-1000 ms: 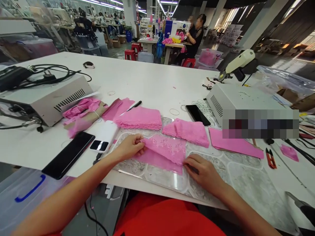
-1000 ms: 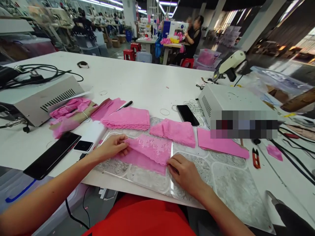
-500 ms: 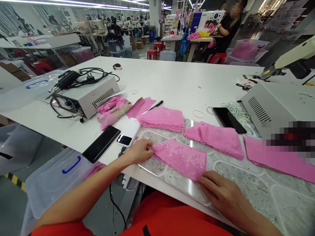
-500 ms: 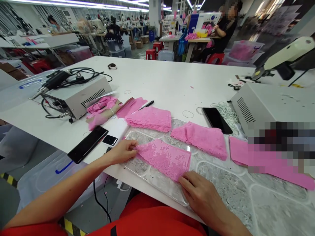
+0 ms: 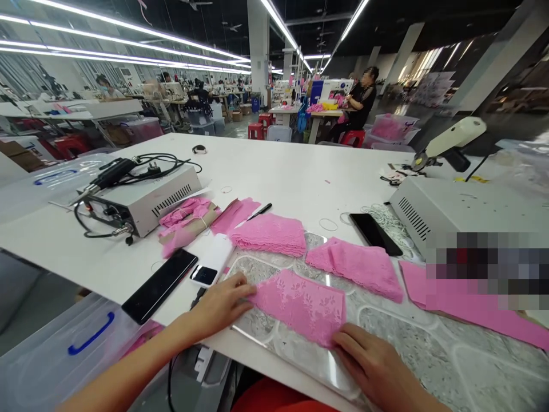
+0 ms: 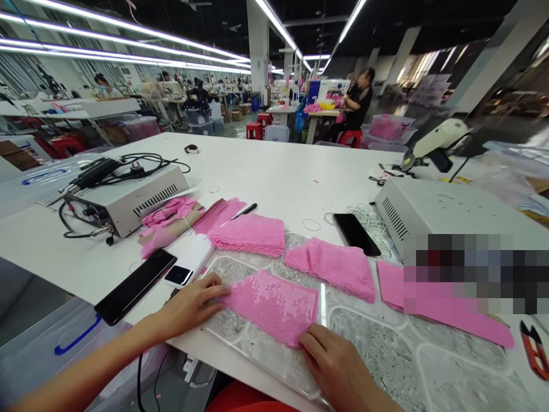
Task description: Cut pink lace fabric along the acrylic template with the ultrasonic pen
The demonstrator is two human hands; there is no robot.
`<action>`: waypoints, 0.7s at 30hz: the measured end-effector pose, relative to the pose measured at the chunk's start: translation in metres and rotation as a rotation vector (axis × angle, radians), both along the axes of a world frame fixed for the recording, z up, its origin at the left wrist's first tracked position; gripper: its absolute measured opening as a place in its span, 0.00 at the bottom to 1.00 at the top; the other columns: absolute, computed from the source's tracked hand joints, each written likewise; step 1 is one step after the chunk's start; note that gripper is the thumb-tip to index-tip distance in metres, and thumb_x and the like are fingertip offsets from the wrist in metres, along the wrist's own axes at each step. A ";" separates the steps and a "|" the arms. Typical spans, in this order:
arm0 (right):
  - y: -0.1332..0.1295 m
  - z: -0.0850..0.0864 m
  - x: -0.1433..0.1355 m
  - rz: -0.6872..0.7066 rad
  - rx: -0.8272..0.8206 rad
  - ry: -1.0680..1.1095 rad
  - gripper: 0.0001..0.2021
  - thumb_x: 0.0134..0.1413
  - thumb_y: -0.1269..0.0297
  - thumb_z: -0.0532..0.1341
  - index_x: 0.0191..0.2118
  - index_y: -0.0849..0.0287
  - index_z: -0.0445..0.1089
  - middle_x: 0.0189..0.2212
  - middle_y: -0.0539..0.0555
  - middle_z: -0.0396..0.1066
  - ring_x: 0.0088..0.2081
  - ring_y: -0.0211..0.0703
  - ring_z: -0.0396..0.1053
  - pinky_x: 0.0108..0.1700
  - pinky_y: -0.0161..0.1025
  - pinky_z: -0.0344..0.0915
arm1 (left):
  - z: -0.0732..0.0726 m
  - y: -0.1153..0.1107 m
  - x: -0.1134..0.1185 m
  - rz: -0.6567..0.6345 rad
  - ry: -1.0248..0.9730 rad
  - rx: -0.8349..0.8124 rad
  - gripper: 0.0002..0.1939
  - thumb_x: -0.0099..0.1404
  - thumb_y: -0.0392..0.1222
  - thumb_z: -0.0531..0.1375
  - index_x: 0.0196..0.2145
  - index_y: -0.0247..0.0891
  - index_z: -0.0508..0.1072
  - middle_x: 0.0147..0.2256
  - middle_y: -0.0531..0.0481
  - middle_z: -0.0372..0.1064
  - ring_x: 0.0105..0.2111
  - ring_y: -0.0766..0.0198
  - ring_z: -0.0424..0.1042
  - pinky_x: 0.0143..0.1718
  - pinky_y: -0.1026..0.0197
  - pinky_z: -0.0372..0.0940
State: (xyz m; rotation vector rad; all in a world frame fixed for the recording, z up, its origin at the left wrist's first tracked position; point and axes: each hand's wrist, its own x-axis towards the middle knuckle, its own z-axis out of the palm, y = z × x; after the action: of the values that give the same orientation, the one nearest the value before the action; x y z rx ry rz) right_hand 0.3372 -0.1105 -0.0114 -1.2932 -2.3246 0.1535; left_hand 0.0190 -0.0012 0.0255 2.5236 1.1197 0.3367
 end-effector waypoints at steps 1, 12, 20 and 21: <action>0.001 -0.004 0.001 -0.011 -0.017 -0.002 0.13 0.61 0.75 0.49 0.37 0.56 0.69 0.30 0.53 0.73 0.29 0.39 0.73 0.30 0.32 0.69 | -0.006 0.000 -0.001 -0.028 0.006 0.066 0.12 0.68 0.41 0.52 0.42 0.44 0.74 0.38 0.49 0.67 0.34 0.64 0.70 0.37 0.64 0.65; 0.054 0.076 0.013 -0.244 -0.426 0.212 0.07 0.55 0.71 0.54 0.30 0.58 0.66 0.27 0.49 0.69 0.28 0.36 0.64 0.29 0.32 0.59 | 0.023 0.059 0.013 -0.060 -0.172 -0.013 0.13 0.67 0.41 0.49 0.27 0.39 0.67 0.31 0.51 0.69 0.30 0.64 0.70 0.33 0.65 0.65; 0.192 0.139 -0.009 -0.191 -0.131 0.263 0.07 0.58 0.67 0.54 0.30 0.59 0.67 0.25 0.50 0.66 0.28 0.36 0.60 0.31 0.35 0.57 | 0.076 0.166 -0.008 0.143 -0.138 0.209 0.16 0.66 0.49 0.46 0.31 0.39 0.68 0.38 0.46 0.70 0.37 0.59 0.69 0.40 0.58 0.64; 0.205 0.140 -0.014 -0.180 -0.088 0.260 0.06 0.58 0.68 0.54 0.31 0.59 0.67 0.27 0.50 0.67 0.29 0.37 0.61 0.33 0.36 0.57 | 0.075 0.171 -0.014 0.147 -0.135 0.242 0.16 0.66 0.49 0.46 0.32 0.39 0.68 0.40 0.45 0.70 0.38 0.58 0.69 0.42 0.57 0.64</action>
State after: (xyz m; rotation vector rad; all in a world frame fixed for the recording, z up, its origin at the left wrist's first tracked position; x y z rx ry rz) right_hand 0.3230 0.0944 0.1289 -1.4252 -1.9938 0.3463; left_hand 0.0054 0.1700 0.1010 2.5796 1.2817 0.7094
